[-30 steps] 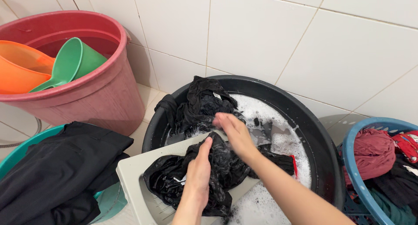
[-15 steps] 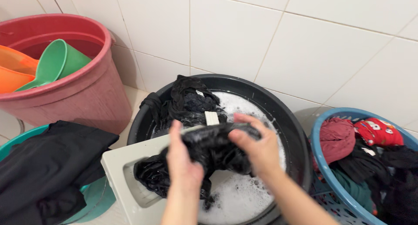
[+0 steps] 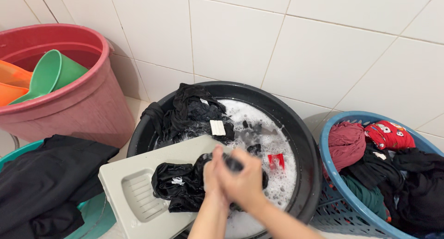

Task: The person scrubs a black garment with a red brush on a scrubbing board in a basin of soapy water, then rinses and wrings it out before placing it in a laundry basket.

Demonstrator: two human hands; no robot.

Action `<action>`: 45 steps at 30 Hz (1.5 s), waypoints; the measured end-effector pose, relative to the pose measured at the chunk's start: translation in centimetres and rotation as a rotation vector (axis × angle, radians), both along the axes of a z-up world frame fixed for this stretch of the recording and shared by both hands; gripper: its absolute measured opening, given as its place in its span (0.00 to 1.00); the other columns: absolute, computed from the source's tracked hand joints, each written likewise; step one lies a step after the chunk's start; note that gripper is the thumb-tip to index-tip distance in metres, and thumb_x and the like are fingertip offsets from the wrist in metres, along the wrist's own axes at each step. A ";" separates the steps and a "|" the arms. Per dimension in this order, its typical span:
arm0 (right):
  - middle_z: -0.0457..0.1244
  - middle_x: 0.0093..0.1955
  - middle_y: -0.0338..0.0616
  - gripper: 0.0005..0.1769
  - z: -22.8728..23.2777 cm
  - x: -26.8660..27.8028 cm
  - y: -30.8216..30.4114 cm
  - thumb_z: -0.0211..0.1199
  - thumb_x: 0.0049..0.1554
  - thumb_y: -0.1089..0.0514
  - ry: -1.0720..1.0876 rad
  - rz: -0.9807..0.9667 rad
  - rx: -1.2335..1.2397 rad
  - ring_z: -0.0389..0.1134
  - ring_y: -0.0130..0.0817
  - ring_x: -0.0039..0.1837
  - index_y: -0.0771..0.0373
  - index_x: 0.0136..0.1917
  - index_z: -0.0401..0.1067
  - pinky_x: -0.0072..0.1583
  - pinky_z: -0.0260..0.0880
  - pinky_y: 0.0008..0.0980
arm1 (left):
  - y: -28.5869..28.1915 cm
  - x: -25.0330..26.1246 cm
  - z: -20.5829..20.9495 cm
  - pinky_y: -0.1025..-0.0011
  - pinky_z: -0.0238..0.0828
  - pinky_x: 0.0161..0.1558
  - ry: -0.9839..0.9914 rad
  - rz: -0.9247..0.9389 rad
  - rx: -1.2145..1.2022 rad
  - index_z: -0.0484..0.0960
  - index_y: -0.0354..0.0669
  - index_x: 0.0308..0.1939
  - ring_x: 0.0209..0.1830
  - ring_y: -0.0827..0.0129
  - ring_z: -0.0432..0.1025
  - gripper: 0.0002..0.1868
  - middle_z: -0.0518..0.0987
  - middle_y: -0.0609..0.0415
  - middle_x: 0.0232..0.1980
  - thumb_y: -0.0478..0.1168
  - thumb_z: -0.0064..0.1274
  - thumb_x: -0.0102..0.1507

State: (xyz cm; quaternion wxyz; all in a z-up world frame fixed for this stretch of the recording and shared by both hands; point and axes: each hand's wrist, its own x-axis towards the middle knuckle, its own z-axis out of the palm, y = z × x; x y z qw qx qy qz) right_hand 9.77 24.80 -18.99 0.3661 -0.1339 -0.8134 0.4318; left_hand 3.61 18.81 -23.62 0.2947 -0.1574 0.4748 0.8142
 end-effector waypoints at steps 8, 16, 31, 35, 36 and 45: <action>0.70 0.43 0.43 0.22 2.6 -0.5 6.8 0.70 0.56 0.43 -0.210 -0.176 0.046 0.69 0.31 0.46 0.66 0.44 0.76 0.50 0.65 0.30 | -1.7 0.6 7.0 0.66 0.69 0.49 0.202 -0.211 -0.154 0.85 0.32 0.44 0.45 0.68 0.75 0.26 0.84 0.50 0.44 0.56 0.58 0.61; 0.72 0.52 0.50 0.25 -0.4 1.0 7.4 0.76 0.47 0.47 -0.324 0.505 -0.373 0.71 0.29 0.52 0.65 0.53 0.80 0.57 0.71 0.31 | -3.6 1.6 11.7 0.65 0.72 0.45 0.391 -0.190 -0.177 0.88 0.30 0.45 0.40 0.62 0.77 0.25 0.86 0.47 0.40 0.52 0.58 0.58; 0.62 0.21 0.39 0.24 1.3 -1.7 3.0 0.73 0.51 0.52 0.058 -0.139 -0.221 0.54 0.24 0.26 0.64 0.24 0.67 0.29 0.58 0.34 | 3.2 4.1 2.0 0.64 0.65 0.32 -0.050 0.093 -0.080 0.86 0.35 0.37 0.29 0.67 0.70 0.25 0.79 0.55 0.31 0.57 0.51 0.64; 0.58 0.23 0.38 0.22 0.8 -1.3 2.6 0.69 0.55 0.55 0.115 -0.058 -0.124 0.53 0.23 0.28 0.64 0.25 0.66 0.31 0.53 0.35 | 2.4 3.5 2.2 0.68 0.70 0.33 -0.093 0.073 -0.019 0.84 0.37 0.38 0.30 0.71 0.72 0.22 0.81 0.57 0.32 0.55 0.54 0.64; 0.57 0.23 0.38 0.23 1.0 -0.9 1.6 0.69 0.55 0.55 0.139 -0.043 -0.008 0.53 0.23 0.28 0.64 0.25 0.64 0.32 0.53 0.34 | 2.0 2.7 2.3 0.67 0.70 0.31 -0.129 0.097 0.082 0.83 0.39 0.38 0.29 0.69 0.73 0.21 0.80 0.56 0.32 0.55 0.54 0.64; 0.53 0.24 0.29 0.36 2.6 0.1 8.9 0.63 0.62 0.40 0.017 -0.294 -0.309 0.50 0.21 0.29 0.61 0.21 0.61 0.32 0.48 0.30 | -2.9 4.5 11.6 0.73 0.72 0.38 0.187 -0.393 -0.186 0.87 0.24 0.42 0.35 0.73 0.74 0.35 0.87 0.54 0.37 0.61 0.58 0.62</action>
